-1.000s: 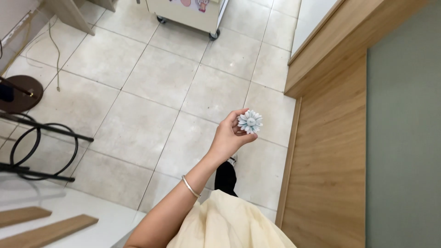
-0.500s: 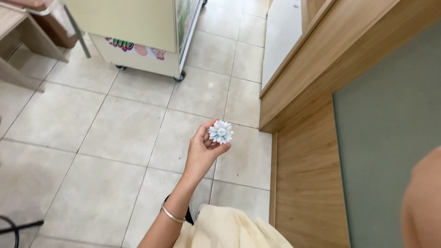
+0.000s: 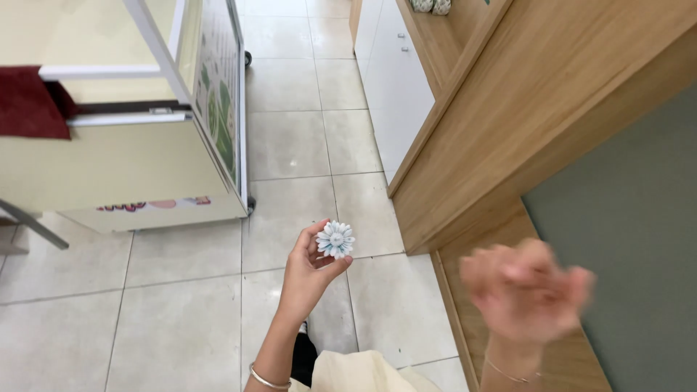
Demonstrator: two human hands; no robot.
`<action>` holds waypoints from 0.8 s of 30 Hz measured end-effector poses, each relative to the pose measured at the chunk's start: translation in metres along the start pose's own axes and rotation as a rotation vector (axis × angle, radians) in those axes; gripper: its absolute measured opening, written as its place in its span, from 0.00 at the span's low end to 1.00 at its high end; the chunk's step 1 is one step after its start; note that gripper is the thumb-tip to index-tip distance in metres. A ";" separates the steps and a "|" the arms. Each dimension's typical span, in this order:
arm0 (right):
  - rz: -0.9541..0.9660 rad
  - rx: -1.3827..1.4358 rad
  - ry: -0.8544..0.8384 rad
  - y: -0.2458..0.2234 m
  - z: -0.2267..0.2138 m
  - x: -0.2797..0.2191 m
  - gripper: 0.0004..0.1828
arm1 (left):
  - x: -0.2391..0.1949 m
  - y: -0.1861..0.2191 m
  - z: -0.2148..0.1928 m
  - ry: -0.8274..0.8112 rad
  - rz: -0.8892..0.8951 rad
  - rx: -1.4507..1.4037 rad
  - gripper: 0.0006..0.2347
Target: Picking up decorative candles from a work table and placing them on a display shelf.
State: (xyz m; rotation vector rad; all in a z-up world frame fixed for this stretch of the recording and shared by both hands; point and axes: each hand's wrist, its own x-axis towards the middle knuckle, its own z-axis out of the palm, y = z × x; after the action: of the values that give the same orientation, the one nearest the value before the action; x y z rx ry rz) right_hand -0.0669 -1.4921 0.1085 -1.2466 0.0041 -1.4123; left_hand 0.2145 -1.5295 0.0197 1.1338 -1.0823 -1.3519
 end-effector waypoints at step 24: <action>0.581 -0.169 0.753 0.222 -0.320 0.304 0.27 | 0.482 0.040 0.067 -0.228 0.076 0.250 0.29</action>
State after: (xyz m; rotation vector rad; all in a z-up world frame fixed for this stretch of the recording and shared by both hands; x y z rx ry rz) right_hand -0.0372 -1.9787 0.0282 -0.6861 0.9402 -1.2881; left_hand 0.1370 -2.0118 0.0352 1.1225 -1.4780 -1.3352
